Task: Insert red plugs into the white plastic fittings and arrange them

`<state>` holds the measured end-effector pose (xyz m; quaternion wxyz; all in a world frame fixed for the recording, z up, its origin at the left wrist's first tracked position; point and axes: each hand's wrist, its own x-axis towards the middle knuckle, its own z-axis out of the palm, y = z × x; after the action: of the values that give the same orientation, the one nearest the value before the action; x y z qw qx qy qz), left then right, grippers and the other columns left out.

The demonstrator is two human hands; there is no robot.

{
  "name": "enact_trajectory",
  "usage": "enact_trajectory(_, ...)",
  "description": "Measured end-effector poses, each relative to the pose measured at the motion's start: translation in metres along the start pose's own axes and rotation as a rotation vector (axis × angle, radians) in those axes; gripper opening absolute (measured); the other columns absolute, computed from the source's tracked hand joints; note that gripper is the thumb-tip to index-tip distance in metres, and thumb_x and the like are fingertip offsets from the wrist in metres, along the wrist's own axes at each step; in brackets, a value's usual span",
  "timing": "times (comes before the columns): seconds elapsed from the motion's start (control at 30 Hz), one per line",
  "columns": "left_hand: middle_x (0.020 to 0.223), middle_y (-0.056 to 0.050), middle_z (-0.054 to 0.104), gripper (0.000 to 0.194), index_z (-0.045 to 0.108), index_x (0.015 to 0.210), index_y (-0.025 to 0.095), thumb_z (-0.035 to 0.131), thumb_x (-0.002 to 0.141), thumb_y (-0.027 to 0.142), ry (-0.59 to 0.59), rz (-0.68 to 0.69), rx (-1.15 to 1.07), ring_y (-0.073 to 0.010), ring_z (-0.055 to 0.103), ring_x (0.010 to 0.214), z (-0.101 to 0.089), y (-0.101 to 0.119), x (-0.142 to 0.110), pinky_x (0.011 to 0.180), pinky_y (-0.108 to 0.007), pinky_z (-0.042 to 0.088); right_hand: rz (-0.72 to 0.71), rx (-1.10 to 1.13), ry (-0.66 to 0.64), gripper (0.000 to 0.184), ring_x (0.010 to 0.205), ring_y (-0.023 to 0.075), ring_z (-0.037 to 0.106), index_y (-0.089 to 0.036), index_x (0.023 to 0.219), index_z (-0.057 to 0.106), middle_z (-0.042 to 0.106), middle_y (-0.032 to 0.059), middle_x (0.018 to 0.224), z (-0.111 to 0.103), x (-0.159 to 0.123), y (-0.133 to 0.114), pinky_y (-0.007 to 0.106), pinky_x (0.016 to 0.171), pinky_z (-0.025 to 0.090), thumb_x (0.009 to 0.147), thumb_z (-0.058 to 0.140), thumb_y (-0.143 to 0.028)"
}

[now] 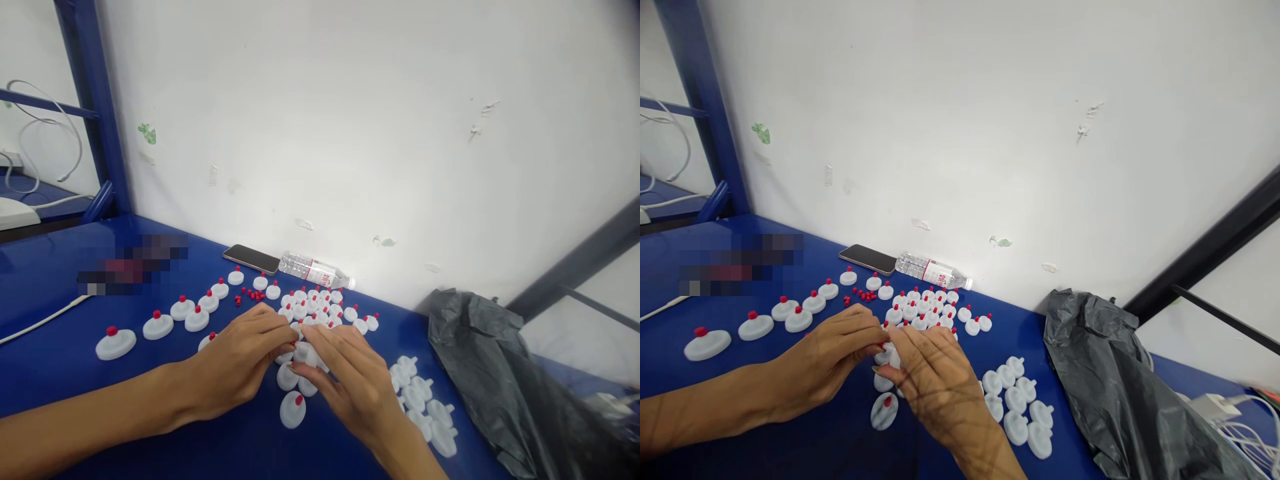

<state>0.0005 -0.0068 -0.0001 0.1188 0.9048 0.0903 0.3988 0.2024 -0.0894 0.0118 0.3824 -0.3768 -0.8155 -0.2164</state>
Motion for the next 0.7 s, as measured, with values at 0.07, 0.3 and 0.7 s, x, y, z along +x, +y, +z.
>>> enact_trajectory(0.07,0.083,-0.001,0.058,0.022,0.055,0.098,0.020,0.039,0.094,0.004,0.006,0.004,-0.021,-0.0175,0.047,0.076,-0.002,0.002,0.001,0.071,-0.032,0.042,-0.023,-0.021,-0.001,0.053,0.097,0.0220,0.073,-0.019,0.140,0.050,0.075,0.0054,0.113,-0.001,0.002,-0.002,0.042,0.087,0.060,0.092,0.069,-0.026)
enact_trajectory(0.3,0.082,0.000,0.057,0.019,0.051,0.091,0.020,0.039,0.096,0.007,-0.014,0.013,0.027,-0.0170,0.046,0.075,-0.003,0.006,0.005,0.071,-0.032,0.041,-0.060,-0.088,-0.029,0.037,0.099,0.0204,0.071,-0.015,0.128,0.059,0.075,0.0072,0.113,-0.003,0.007,-0.002,0.038,0.090,0.057,0.093,0.067,-0.022)
enact_trajectory(0.7,0.102,-0.013,0.060,0.024,0.059,0.114,0.017,0.043,0.096,0.021,-0.159,-0.337,0.773,-0.0334,0.054,0.096,-0.006,-0.013,0.003,0.081,-0.049,0.044,0.216,-0.254,0.009,0.008,0.094,0.0193,0.067,-0.023,0.101,0.064,0.073,0.0034,0.099,-0.035,0.002,0.049,0.038,0.088,0.046,0.093,0.065,-0.022)
